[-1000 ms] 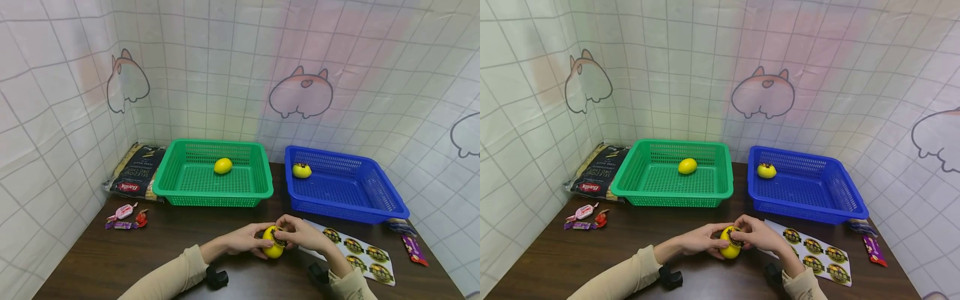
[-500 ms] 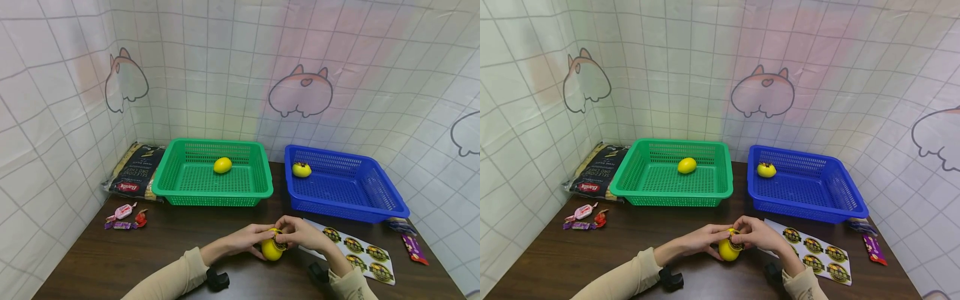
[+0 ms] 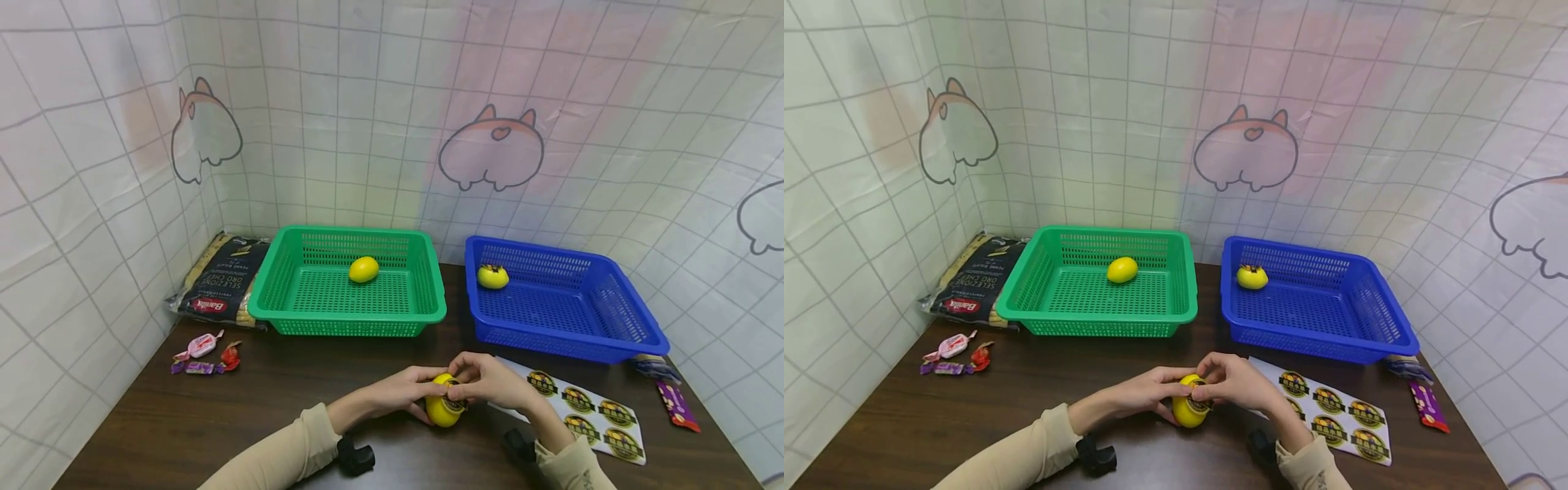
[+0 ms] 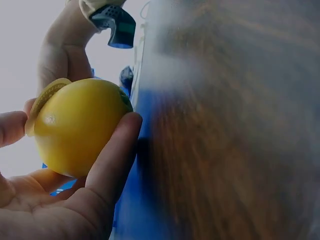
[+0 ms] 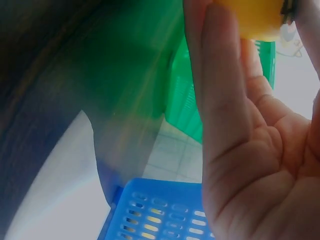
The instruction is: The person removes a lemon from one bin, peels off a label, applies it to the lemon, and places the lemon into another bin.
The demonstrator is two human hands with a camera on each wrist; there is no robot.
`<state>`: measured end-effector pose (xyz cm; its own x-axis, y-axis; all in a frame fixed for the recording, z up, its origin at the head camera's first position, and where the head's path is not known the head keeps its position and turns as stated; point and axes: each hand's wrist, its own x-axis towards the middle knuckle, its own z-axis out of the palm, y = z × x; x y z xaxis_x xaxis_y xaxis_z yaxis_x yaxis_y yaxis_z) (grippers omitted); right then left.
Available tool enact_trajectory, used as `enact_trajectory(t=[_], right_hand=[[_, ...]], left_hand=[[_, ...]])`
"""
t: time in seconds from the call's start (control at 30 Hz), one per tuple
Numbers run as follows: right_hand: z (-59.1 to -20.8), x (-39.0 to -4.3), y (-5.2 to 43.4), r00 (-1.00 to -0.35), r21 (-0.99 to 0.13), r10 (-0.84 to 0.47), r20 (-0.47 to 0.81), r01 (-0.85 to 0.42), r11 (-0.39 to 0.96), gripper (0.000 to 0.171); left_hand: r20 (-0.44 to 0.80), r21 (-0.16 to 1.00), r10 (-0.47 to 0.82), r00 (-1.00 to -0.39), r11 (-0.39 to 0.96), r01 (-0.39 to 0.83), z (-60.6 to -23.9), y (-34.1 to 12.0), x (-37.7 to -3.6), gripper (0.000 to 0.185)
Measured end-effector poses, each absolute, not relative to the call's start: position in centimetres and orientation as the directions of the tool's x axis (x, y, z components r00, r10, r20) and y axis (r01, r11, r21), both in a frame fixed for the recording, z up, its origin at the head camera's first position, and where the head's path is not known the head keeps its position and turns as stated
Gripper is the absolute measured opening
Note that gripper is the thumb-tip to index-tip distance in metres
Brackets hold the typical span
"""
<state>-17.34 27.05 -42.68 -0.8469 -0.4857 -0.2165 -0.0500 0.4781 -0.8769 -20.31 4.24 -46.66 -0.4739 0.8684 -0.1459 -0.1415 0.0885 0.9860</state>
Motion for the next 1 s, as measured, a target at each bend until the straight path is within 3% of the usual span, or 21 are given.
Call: enact_trajectory(t=[0.6,1.0], right_hand=[[-42.72,-17.5,26.82,-0.873,-0.855,-0.457,-0.171,-0.099,0.509,0.034],[-42.89,-17.51,27.56,-0.844,-0.894,-0.496,-0.206,-0.043,0.446,0.036]], left_hand=[[-0.148,0.983,0.86,-0.489,0.074,-0.166,-46.01,4.02,-20.5,0.051],[-0.144,0.978,0.872,-0.468,0.052,-0.204,-46.28,3.99,-20.59,0.052]])
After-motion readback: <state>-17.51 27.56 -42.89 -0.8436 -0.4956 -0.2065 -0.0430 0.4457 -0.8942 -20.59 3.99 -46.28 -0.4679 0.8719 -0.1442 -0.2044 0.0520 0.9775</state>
